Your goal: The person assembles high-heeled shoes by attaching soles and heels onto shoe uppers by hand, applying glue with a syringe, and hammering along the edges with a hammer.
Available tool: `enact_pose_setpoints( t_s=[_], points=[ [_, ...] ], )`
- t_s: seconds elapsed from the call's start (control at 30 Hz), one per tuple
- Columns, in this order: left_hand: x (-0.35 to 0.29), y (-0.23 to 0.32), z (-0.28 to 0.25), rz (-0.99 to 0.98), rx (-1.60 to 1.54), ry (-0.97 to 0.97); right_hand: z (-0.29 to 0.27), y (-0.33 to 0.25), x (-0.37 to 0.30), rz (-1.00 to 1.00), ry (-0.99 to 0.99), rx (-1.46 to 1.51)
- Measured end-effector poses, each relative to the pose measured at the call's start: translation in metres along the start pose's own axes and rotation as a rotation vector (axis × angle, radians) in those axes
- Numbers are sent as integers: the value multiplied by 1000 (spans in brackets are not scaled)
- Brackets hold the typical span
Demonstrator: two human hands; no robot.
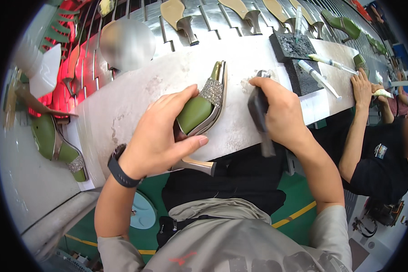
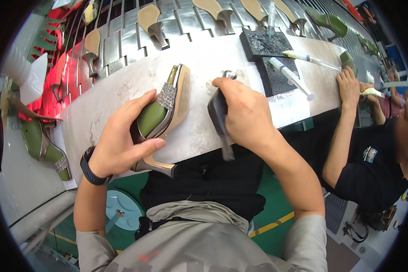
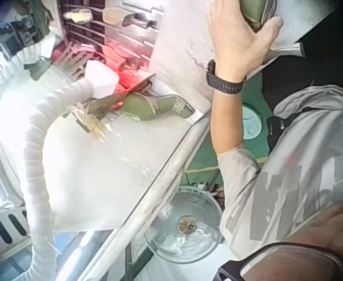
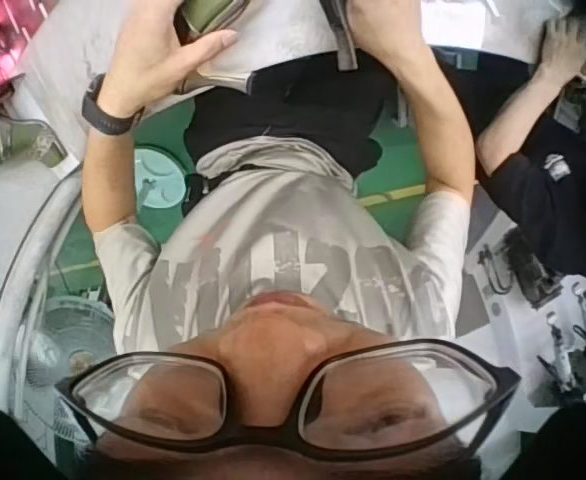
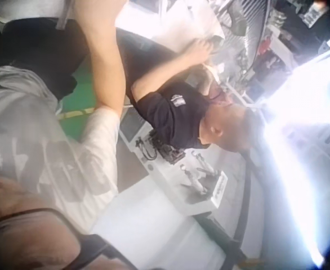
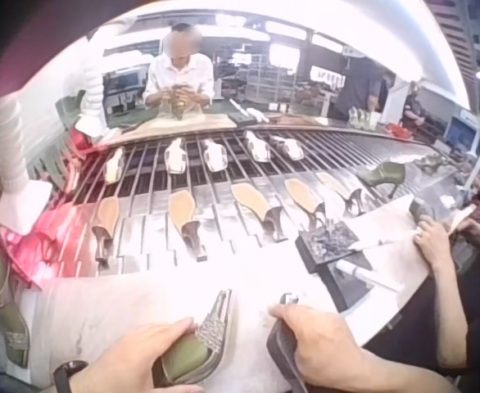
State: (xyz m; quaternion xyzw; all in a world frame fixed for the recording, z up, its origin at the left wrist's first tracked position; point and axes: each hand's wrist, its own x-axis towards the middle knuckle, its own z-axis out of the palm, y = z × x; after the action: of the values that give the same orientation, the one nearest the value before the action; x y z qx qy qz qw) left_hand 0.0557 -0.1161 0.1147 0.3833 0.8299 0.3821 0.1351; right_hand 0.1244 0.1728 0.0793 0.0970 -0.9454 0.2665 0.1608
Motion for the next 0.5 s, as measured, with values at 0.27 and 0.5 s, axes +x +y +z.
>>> enact_pose_setpoints(
  t_s=[0.27,0.5],
  points=[
    [22,15,22,-34,21,84,-32,-1,34,343,34,1074],
    [38,15,20,-160,-54,100,-28,6,73,283,-192,919]
  ],
)
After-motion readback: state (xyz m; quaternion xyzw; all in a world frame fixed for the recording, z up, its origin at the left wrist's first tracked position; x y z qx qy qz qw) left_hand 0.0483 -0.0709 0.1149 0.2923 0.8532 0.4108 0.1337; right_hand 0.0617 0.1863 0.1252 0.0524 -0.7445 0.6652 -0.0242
